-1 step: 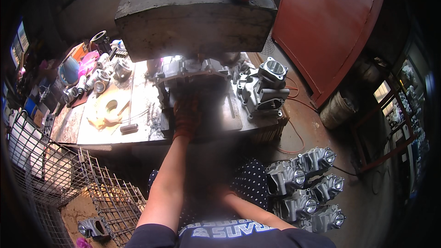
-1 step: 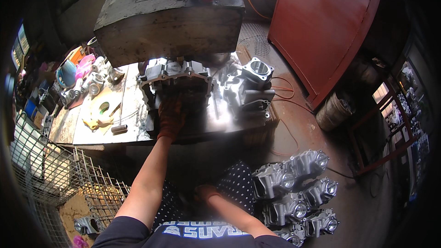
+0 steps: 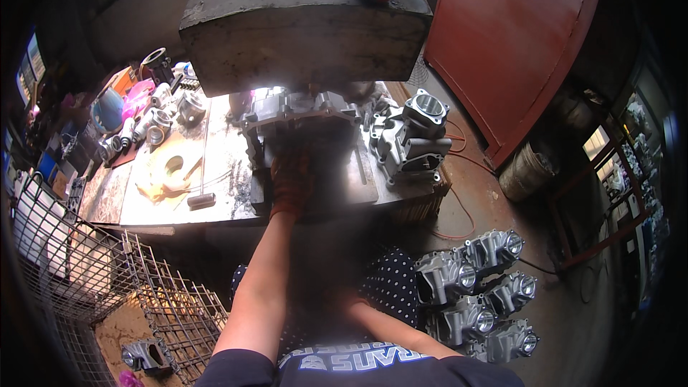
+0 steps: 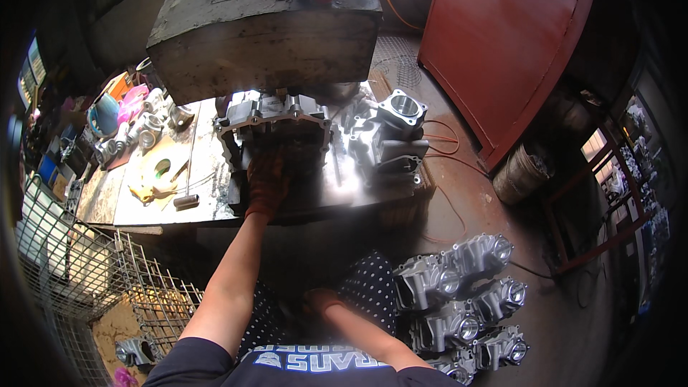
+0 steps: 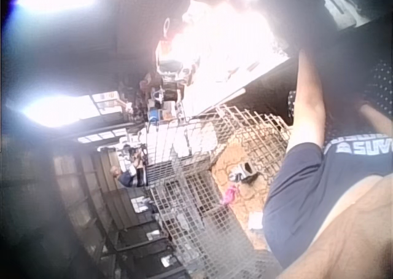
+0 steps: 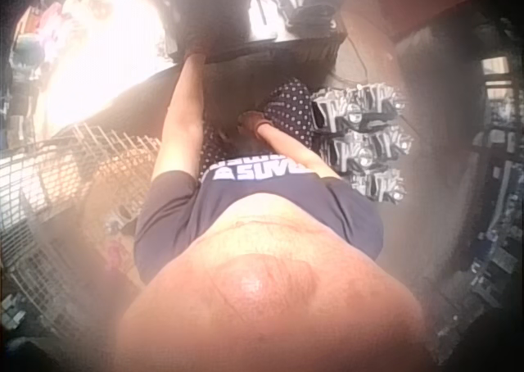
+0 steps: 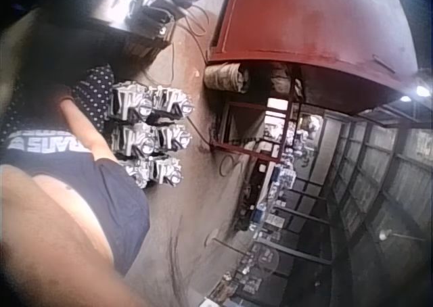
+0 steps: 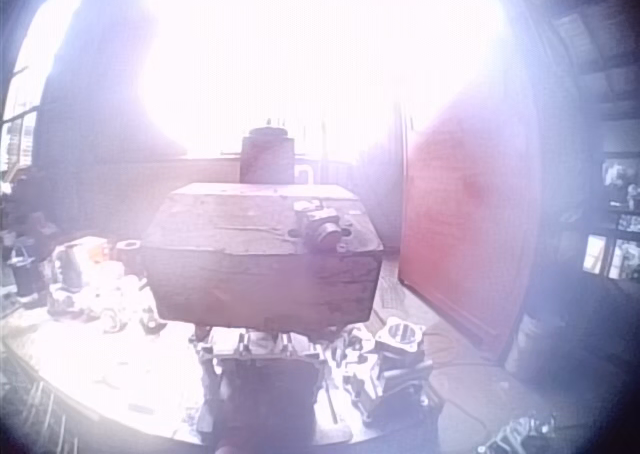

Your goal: The person places metal engine components into a machine for processing and then removes them, placing the finished parts into a wire cage.

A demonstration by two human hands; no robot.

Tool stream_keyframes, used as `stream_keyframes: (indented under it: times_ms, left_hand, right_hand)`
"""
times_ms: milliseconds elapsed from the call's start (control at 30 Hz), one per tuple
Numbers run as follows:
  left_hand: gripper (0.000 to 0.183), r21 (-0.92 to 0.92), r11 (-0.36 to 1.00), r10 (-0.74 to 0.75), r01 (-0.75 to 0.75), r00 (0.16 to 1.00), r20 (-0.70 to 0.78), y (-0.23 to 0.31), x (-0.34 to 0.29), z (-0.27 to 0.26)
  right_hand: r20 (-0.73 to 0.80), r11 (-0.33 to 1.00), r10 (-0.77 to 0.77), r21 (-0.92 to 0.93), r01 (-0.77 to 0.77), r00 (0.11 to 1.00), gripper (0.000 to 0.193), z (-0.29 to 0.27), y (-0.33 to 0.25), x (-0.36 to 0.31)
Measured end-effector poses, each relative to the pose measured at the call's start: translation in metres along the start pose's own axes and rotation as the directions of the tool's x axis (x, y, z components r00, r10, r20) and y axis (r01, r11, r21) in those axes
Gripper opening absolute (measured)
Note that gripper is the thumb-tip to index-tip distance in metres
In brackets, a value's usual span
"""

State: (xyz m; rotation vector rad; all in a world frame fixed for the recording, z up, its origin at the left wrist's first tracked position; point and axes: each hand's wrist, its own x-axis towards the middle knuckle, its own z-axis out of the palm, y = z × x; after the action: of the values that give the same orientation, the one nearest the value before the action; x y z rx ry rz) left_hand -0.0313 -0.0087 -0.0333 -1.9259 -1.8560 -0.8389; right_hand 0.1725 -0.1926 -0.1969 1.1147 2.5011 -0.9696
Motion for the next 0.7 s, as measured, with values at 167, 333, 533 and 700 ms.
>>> stream_keyframes:
  times_ms: [167,333,533,700]
  left_hand:
    - [0.066,0.025,1.0,-0.001,0.001,1.0,0.005,0.002,0.0,-0.003]
    - [0.073,0.084,0.995,0.047,-0.046,0.999,-0.008,0.0,0.0,0.001]
    - [0.07,0.024,1.0,-0.019,0.017,0.998,0.053,0.0,-0.001,-0.001]
    - [0.071,0.016,1.0,-0.015,0.015,0.999,0.052,-0.001,0.0,0.001]
  right_hand:
    - [-0.012,1.0,-0.016,-0.022,0.016,1.0,0.025,0.005,0.002,-0.001]
    - [-0.027,1.0,-0.028,-0.002,0.028,0.999,0.027,0.014,0.008,0.003]
    - [0.078,0.998,0.053,0.012,-0.054,0.996,0.031,-0.022,-0.015,-0.01]
    - [0.025,1.0,0.021,0.016,-0.021,0.999,0.031,-0.011,-0.007,-0.006]
